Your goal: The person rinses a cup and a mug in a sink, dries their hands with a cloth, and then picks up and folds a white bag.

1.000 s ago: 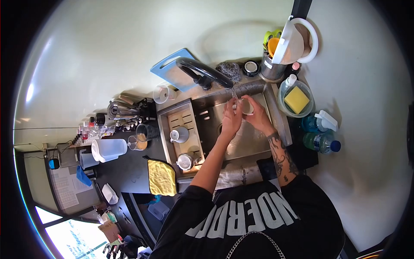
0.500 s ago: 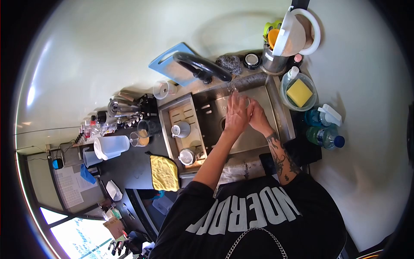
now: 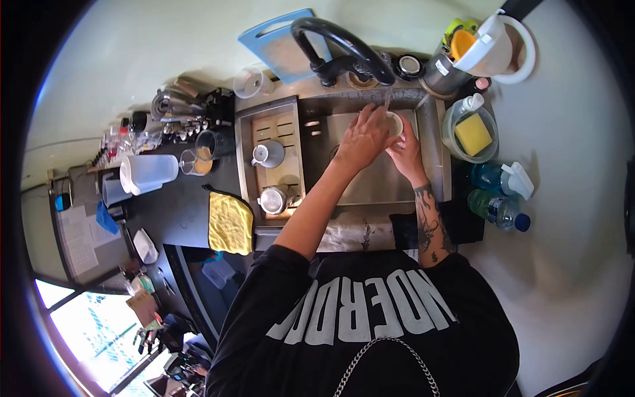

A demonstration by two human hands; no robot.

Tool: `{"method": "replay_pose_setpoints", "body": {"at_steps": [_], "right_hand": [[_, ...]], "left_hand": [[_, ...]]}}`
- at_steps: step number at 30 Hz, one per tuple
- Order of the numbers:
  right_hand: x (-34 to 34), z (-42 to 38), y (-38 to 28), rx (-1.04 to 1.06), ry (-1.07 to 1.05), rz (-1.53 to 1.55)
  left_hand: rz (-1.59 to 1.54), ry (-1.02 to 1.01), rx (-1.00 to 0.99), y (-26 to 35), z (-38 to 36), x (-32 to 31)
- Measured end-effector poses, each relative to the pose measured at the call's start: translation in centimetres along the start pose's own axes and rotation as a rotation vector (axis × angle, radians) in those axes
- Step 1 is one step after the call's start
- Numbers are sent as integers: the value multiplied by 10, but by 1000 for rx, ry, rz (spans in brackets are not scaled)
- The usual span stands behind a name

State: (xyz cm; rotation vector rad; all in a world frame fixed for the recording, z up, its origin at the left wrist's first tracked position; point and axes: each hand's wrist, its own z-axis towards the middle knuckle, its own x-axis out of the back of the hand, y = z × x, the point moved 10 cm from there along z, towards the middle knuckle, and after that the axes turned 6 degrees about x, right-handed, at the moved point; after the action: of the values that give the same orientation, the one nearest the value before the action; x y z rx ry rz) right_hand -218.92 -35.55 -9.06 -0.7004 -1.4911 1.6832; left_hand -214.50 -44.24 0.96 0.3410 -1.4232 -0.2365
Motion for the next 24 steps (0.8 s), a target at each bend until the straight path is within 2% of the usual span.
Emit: {"method": "replay_pose_setpoints", "body": {"at_steps": [1,2,3,4,5,6,8,10,12,13,14,16,18,20,22,23,24], "right_hand": [[2,-7,14,-92,0,-2],[3,-9,13,-89,-20,-8],[1,-13,7,-46,-97,-175],[-1,-15,2,2,-172,-341],[-3,-20,5,-2,-226,-478],[-5,-22,4,2,-241,-484],[-23,-40,33,-220,-522,-735],[-38,-37,31,-157,-541,-767],[-57,-45,41,-542,-710,-555],[-57,-48,68,-607,-655,-509],[-59,-44,60,-596,-673,-514],[-62,-42,24,-824,-590,-149],[-63,-30,-29,-774,-532,78],[-64,-23,-57,-689,-522,228],[-66,-37,-43,-728,-514,346],[-69,-43,-25,-787,-477,459],[-68,-47,9,-763,-554,187]], "left_hand": [[-5,11,17,-3,-6,1],[-121,11,126,-16,-16,-3],[-239,9,233,-30,-28,-9],[-246,22,245,-35,-38,-14],[-389,131,383,-56,-52,-15],[-531,240,521,-78,-69,-19],[-547,319,603,-106,-99,-31],[-561,402,685,-124,-122,-26],[-663,356,860,-138,-140,-26],[-656,328,877,-139,-145,-22],[-655,346,890,-138,-147,-10],[-752,337,867,-131,-146,6],[-746,360,869,-131,-150,12],[-1132,331,832,-131,-150,-5],[-970,260,833,-131,-156,-4],[-912,196,922,-136,-164,-20],[-861,126,1014,-137,-176,-37]]}}
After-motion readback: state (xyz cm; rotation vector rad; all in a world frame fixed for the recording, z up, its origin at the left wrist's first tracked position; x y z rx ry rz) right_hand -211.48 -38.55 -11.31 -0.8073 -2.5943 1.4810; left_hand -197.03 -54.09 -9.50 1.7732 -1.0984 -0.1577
